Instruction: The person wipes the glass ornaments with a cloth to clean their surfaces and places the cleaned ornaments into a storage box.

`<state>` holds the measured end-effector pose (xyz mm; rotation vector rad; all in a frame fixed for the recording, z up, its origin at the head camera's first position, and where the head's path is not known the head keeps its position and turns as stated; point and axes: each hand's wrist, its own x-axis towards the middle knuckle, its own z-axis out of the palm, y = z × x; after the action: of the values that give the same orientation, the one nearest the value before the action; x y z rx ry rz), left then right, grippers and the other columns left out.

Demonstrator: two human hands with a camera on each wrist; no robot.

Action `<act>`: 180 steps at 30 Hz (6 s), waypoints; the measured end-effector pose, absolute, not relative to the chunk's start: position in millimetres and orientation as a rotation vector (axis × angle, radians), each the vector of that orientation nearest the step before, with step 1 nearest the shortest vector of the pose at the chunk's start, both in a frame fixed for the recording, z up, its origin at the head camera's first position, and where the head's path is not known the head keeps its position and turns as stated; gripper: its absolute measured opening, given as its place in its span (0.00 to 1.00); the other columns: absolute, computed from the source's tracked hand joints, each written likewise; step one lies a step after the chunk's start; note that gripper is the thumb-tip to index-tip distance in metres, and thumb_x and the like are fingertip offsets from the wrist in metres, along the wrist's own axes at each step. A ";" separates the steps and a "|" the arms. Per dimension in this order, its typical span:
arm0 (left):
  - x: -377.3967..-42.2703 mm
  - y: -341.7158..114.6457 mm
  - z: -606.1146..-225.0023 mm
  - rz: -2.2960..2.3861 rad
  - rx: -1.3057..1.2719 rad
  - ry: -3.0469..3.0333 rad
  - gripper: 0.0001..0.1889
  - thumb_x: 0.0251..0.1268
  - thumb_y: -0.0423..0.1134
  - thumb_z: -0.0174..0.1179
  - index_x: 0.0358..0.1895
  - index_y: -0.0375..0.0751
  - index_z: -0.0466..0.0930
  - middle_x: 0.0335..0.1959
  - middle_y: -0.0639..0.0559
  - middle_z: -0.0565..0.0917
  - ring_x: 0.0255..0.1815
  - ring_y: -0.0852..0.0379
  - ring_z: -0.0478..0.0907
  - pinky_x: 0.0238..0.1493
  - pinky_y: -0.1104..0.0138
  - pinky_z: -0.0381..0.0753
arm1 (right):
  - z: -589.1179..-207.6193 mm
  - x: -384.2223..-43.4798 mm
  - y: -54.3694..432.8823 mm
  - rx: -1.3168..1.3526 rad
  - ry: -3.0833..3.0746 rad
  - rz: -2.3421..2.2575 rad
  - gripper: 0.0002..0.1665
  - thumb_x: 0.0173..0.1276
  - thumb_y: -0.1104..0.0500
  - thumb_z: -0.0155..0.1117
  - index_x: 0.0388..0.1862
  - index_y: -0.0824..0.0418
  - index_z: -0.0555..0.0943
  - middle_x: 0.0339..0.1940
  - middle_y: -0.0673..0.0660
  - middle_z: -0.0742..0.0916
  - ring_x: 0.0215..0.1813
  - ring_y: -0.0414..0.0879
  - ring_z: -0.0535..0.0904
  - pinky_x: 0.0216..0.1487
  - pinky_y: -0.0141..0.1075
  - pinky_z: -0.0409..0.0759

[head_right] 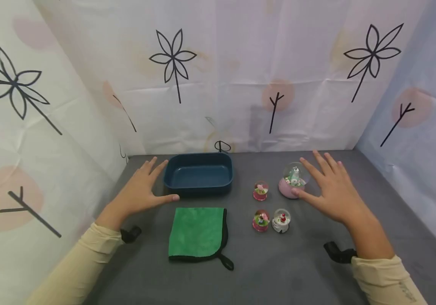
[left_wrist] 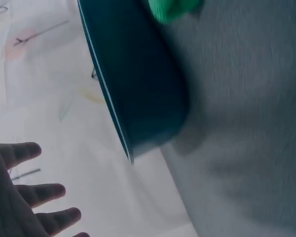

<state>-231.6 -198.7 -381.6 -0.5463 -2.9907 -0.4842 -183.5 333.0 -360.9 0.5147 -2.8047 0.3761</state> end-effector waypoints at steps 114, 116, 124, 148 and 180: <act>-184.0 -113.7 -448.5 -0.264 -1.030 -3.001 0.63 0.41 0.79 0.75 0.77 0.39 0.71 0.67 0.47 0.79 0.65 0.47 0.77 0.67 0.47 0.80 | -449.7 -181.2 307.9 0.719 -2.951 0.928 0.29 0.55 0.48 0.88 0.50 0.57 0.85 0.39 0.45 0.80 0.39 0.34 0.72 0.37 0.30 0.72; -184.3 -113.2 -448.3 -0.273 -1.020 -2.998 0.61 0.42 0.77 0.75 0.76 0.40 0.72 0.65 0.48 0.80 0.63 0.48 0.78 0.66 0.48 0.81 | -450.7 -181.5 307.7 0.726 -2.943 0.935 0.28 0.55 0.48 0.88 0.50 0.57 0.85 0.38 0.45 0.79 0.39 0.34 0.71 0.37 0.30 0.71; -184.6 -112.0 -445.3 -0.288 -1.015 -2.955 0.54 0.44 0.72 0.78 0.73 0.42 0.75 0.58 0.48 0.83 0.54 0.50 0.80 0.58 0.50 0.85 | -451.9 -180.6 306.8 0.768 -2.907 0.923 0.27 0.56 0.50 0.88 0.48 0.57 0.84 0.36 0.44 0.78 0.38 0.33 0.70 0.36 0.29 0.69; -186.5 -115.4 -443.4 -0.523 -0.968 -2.883 0.47 0.46 0.63 0.83 0.70 0.47 0.76 0.57 0.50 0.84 0.54 0.51 0.80 0.56 0.51 0.83 | -438.9 -166.5 308.7 0.687 -2.681 0.868 0.26 0.48 0.61 0.89 0.46 0.56 0.87 0.37 0.41 0.87 0.39 0.30 0.80 0.39 0.34 0.84; -182.3 -112.8 -403.3 -1.366 -1.014 -2.610 0.45 0.50 0.51 0.85 0.74 0.59 0.73 0.61 0.62 0.80 0.60 0.62 0.78 0.62 0.57 0.83 | -403.8 -164.4 270.8 0.889 -2.330 0.873 0.32 0.39 0.68 0.88 0.46 0.51 0.89 0.40 0.43 0.89 0.38 0.33 0.79 0.43 0.24 0.78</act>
<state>-182.3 -112.8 -403.3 -1.0137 -2.6097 -1.3664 -164.4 270.8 -403.8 0.8886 -2.3304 0.8729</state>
